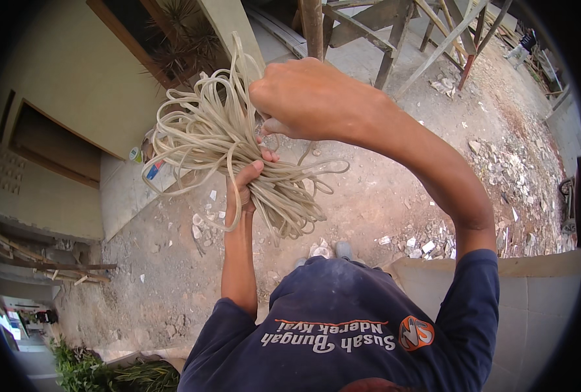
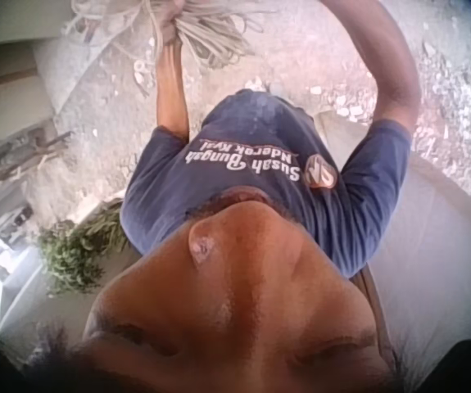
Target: The person is gathering and coiling a long translucent hose into a bundle by hand.
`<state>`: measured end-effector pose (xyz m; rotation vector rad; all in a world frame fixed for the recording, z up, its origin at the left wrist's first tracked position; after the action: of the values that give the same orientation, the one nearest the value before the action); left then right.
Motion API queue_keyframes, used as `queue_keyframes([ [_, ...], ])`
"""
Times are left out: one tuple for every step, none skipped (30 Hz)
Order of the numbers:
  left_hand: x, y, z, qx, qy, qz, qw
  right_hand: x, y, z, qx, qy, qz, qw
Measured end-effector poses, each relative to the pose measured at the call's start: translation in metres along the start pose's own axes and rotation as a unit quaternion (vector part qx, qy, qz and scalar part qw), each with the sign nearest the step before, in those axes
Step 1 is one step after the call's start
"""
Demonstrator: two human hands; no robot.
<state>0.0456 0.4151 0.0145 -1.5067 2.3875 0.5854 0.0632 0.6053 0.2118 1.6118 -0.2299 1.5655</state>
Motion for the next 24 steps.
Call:
queue_keyframes([
  [0.002, -0.002, -0.004, -0.004, 0.039, -0.011, 0.999, 0.003, 0.005, 0.002, -0.003, 0.044, 0.025, 0.999],
  [0.003, -0.004, -0.008, 0.001, 0.073, -0.014, 0.997, 0.009, 0.012, 0.007, -0.006, 0.087, 0.051, 0.995],
  [0.005, -0.006, -0.013, 0.007, 0.107, -0.018, 0.994, 0.010, 0.019, 0.010, -0.008, 0.131, 0.076, 0.988],
  [0.005, -0.007, -0.015, 0.012, 0.140, -0.019, 0.990, 0.009, 0.023, 0.010, -0.010, 0.153, 0.082, 0.985],
  [0.007, -0.008, -0.012, 0.036, 0.142, -0.035, 0.989, 0.007, 0.026, 0.008, -0.011, 0.176, 0.087, 0.981],
  [0.005, -0.009, -0.014, 0.030, 0.152, -0.035, 0.987, 0.005, 0.029, 0.007, -0.013, 0.198, 0.092, 0.976],
  [0.002, -0.010, -0.016, 0.025, 0.163, -0.036, 0.986, 0.002, 0.030, 0.006, -0.006, 0.206, 0.093, 0.974],
  [0.000, -0.012, -0.017, 0.019, 0.174, -0.037, 0.984, -0.001, 0.030, 0.004, 0.000, 0.213, 0.093, 0.973],
  [-0.001, -0.015, -0.018, 0.011, 0.187, -0.054, 0.981, -0.004, 0.030, 0.003, 0.006, 0.220, 0.093, 0.971],
  [0.000, -0.016, -0.018, 0.010, 0.177, -0.050, 0.983, -0.005, 0.031, 0.002, 0.002, 0.229, 0.097, 0.969],
  [0.004, -0.016, -0.017, 0.009, 0.166, -0.044, 0.985, -0.006, 0.032, 0.001, -0.002, 0.239, 0.100, 0.966],
  [0.013, -0.016, -0.014, 0.026, 0.163, -0.036, 0.986, -0.007, 0.032, -0.001, -0.006, 0.248, 0.103, 0.963],
  [0.014, -0.016, -0.018, 0.044, 0.161, -0.028, 0.986, -0.010, 0.033, -0.001, 0.009, 0.252, 0.094, 0.963],
  [0.009, -0.016, -0.019, 0.037, 0.135, -0.008, 0.990, -0.013, 0.034, -0.002, 0.023, 0.257, 0.085, 0.962],
  [0.002, -0.014, -0.019, 0.030, 0.109, 0.011, 0.994, -0.016, 0.034, -0.003, 0.038, 0.260, 0.076, 0.962],
  [-0.006, -0.011, -0.022, 0.023, 0.080, 0.033, 0.996, -0.021, 0.034, -0.006, 0.042, 0.268, 0.059, 0.961],
  [0.000, -0.008, -0.015, 0.020, 0.074, 0.057, 0.995, -0.028, 0.033, -0.011, 0.046, 0.275, 0.040, 0.959],
  [0.012, -0.005, -0.003, 0.017, 0.067, 0.081, 0.994, -0.032, 0.031, -0.013, 0.049, 0.282, 0.022, 0.958],
  [0.011, -0.001, -0.002, 0.012, 0.058, 0.105, 0.993, -0.032, 0.029, -0.016, 0.044, 0.287, 0.017, 0.957],
  [0.009, -0.001, -0.002, 0.005, 0.033, 0.097, 0.995, -0.031, 0.023, -0.020, 0.037, 0.292, 0.012, 0.956],
  [0.006, -0.005, -0.003, -0.001, 0.008, 0.089, 0.996, -0.030, 0.016, -0.023, 0.031, 0.297, 0.007, 0.954],
  [0.003, -0.010, -0.007, -0.011, -0.014, 0.078, 0.997, -0.029, 0.004, -0.026, 0.005, 0.309, -0.002, 0.951],
  [0.011, -0.016, -0.008, -0.015, -0.030, 0.047, 0.998, -0.028, -0.012, -0.027, -0.023, 0.319, -0.010, 0.947],
  [0.021, -0.020, -0.015, -0.036, -0.039, 0.000, 0.999, -0.027, -0.028, -0.032, -0.050, 0.330, -0.018, 0.942],
])
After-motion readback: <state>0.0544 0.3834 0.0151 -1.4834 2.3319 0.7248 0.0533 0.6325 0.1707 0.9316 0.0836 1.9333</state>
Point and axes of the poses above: each hand's wrist, its own y-axis towards the middle knuckle, its own x-axis out of the back of the hand, z = x × y, the point moved 1 cm from there along y, towards the middle knuckle, and after that the axes turned 13 degrees about y, right-handed, at the moved point
